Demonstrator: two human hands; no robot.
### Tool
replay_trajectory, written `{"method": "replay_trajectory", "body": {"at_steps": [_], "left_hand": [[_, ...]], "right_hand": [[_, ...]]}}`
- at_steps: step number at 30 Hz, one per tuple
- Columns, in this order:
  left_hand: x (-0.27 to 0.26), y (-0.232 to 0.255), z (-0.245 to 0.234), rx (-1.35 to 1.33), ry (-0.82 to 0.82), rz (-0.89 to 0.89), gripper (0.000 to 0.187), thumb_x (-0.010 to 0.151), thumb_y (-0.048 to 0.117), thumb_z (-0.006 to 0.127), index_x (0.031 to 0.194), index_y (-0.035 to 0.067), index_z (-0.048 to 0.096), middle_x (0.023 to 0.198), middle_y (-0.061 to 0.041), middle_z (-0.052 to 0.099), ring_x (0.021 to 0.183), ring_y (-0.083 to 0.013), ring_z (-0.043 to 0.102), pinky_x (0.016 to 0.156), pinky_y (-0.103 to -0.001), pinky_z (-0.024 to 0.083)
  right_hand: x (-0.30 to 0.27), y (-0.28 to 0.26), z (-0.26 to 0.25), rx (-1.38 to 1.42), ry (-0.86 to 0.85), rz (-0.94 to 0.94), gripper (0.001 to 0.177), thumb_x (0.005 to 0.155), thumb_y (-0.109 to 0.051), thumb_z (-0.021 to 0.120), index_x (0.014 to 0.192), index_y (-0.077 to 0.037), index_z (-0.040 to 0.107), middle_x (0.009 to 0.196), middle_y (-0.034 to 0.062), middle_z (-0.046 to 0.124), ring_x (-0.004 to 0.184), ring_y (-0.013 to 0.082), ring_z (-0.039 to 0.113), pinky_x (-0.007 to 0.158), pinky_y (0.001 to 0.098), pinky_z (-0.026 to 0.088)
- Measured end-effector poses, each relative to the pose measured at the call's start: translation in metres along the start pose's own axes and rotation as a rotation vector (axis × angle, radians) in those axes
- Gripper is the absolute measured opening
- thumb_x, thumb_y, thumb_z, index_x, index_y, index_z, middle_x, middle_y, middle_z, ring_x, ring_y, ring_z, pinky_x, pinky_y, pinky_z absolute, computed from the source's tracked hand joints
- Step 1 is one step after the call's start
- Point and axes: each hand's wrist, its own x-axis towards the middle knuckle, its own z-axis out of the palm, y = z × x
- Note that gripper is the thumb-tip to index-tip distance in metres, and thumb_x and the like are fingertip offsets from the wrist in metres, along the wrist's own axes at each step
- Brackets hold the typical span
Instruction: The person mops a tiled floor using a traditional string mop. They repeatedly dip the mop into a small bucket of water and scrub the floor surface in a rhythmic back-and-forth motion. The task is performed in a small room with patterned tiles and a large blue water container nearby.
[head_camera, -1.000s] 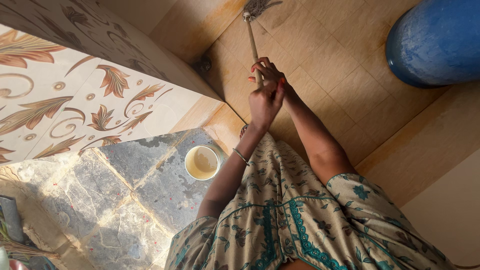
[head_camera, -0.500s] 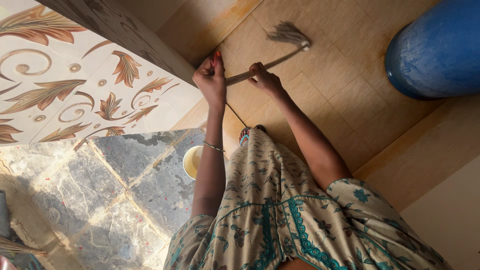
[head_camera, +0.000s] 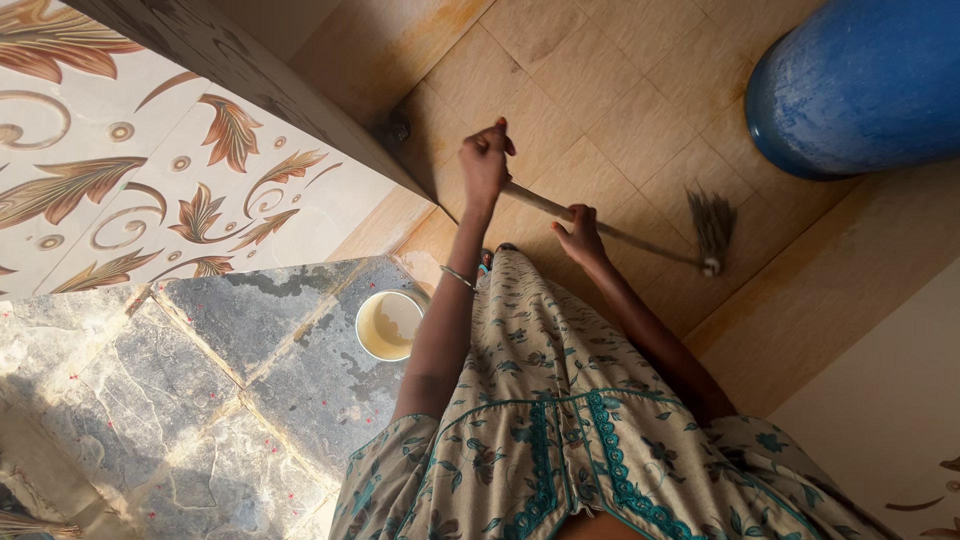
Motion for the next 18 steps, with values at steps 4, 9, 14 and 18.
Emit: {"method": "replay_trajectory", "body": {"at_steps": [4, 9, 14, 18], "left_hand": [[-0.018, -0.004, 0.019, 0.03, -0.111, -0.061, 0.052, 0.103, 0.035, 0.059, 0.061, 0.004, 0.066, 0.042, 0.0, 0.045, 0.034, -0.0097, 0.046, 0.039, -0.029, 0.037], [-0.023, 0.025, 0.016, 0.028, -0.155, 0.04, 0.051, 0.103, 0.032, 0.057, 0.061, 0.004, 0.064, 0.044, 0.001, 0.047, 0.037, -0.0085, 0.047, 0.041, -0.029, 0.037], [-0.016, 0.082, -0.018, 0.011, -0.039, 0.251, 0.052, 0.106, 0.032, 0.058, 0.062, 0.003, 0.061, 0.048, 0.003, 0.041, 0.045, -0.0056, 0.037, 0.048, -0.027, 0.031], [-0.031, 0.136, -0.039, 0.102, -0.007, 0.33, 0.051, 0.107, 0.031, 0.059, 0.065, 0.004, 0.061, 0.052, 0.002, 0.04, 0.05, -0.006, 0.034, 0.049, -0.028, 0.026]], "right_hand": [[-0.037, 0.007, 0.0, 0.067, 0.02, 0.464, 0.094, 0.084, -0.042, 0.08, 0.152, -0.009, 0.025, 0.158, 0.0283, 0.01, 0.133, 0.0458, 0.033, 0.105, 0.0554, 0.041], [-0.02, -0.002, 0.018, 0.295, 0.062, 0.698, 0.132, 0.074, -0.051, 0.088, 0.162, -0.012, -0.002, 0.163, 0.0257, -0.027, 0.156, 0.0373, -0.012, 0.121, 0.0533, 0.023], [0.03, -0.035, 0.045, 0.32, 0.047, 0.472, 0.132, 0.08, -0.052, 0.091, 0.164, -0.003, 0.002, 0.173, 0.0191, -0.018, 0.16, 0.0394, -0.026, 0.128, 0.0516, 0.013], [0.057, -0.072, 0.063, 0.573, 0.152, 0.283, 0.144, 0.068, -0.041, 0.094, 0.16, -0.007, -0.012, 0.161, 0.0247, -0.036, 0.157, 0.0314, -0.014, 0.125, 0.0451, 0.017]]}}
